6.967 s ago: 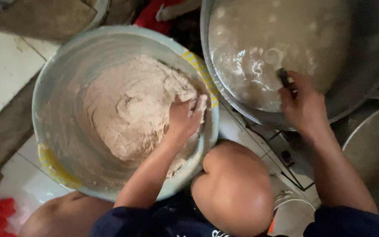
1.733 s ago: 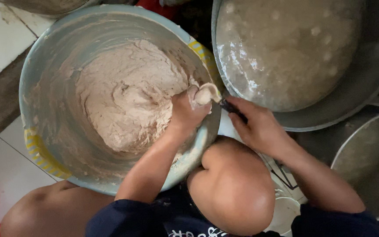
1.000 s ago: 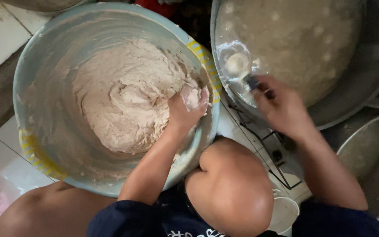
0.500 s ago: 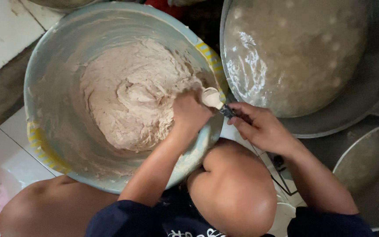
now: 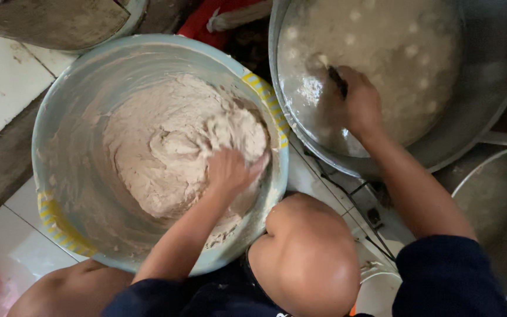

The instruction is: The person sits on the floor beside a large basin of thick dough batter and repeatedly pinches off portions of dough by hand, scrapes them into a scoop, and drops the dough balls into a large pot of boiling water, continuing the cycle one ball at a time.

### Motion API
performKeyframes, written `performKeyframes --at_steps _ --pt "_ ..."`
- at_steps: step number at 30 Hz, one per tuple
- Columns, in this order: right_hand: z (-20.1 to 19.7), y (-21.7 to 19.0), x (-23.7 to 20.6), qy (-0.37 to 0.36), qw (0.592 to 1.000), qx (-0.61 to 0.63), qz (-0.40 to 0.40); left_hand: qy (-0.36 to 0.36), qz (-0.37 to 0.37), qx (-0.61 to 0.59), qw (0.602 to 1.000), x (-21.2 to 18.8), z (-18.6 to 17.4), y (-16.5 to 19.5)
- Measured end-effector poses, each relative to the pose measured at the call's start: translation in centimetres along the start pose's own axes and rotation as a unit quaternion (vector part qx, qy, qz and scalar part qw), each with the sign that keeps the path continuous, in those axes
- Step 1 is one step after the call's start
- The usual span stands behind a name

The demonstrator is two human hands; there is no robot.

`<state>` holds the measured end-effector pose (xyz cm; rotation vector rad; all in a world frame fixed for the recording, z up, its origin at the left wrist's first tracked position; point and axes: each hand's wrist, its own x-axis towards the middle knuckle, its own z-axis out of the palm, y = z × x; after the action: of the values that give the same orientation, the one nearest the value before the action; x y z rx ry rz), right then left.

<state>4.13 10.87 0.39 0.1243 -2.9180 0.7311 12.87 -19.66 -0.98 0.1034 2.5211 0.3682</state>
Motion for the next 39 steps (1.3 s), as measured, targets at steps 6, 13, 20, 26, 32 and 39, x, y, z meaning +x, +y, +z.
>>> performKeyframes --at_steps 6,13,20,26,32,39 --pt "-1.3 -0.1 2.0 -0.017 0.998 -0.029 0.045 0.212 -0.029 -0.197 0.957 4.7 -0.3 0.5" --pt "-5.3 -5.4 1.8 -0.056 0.992 0.066 0.093 0.288 0.118 -0.351 0.883 3.9 0.3 0.7" --pt "-8.2 -11.2 -3.3 -0.26 0.924 0.214 0.183 0.33 0.133 -0.349 0.867 2.8 -0.4 2.6" --pt "-8.3 -13.7 -5.2 -0.25 0.938 0.229 0.065 0.288 0.141 -0.401 0.858 2.4 -1.4 3.2" --pt "-7.6 -12.8 -4.6 -0.363 0.871 0.267 0.194 0.246 0.095 -0.339 0.903 2.5 -2.5 3.7" --pt "-6.7 -8.4 -3.0 -0.203 0.948 0.205 0.134 0.424 0.093 -0.206 0.877 2.3 -2.0 4.0"
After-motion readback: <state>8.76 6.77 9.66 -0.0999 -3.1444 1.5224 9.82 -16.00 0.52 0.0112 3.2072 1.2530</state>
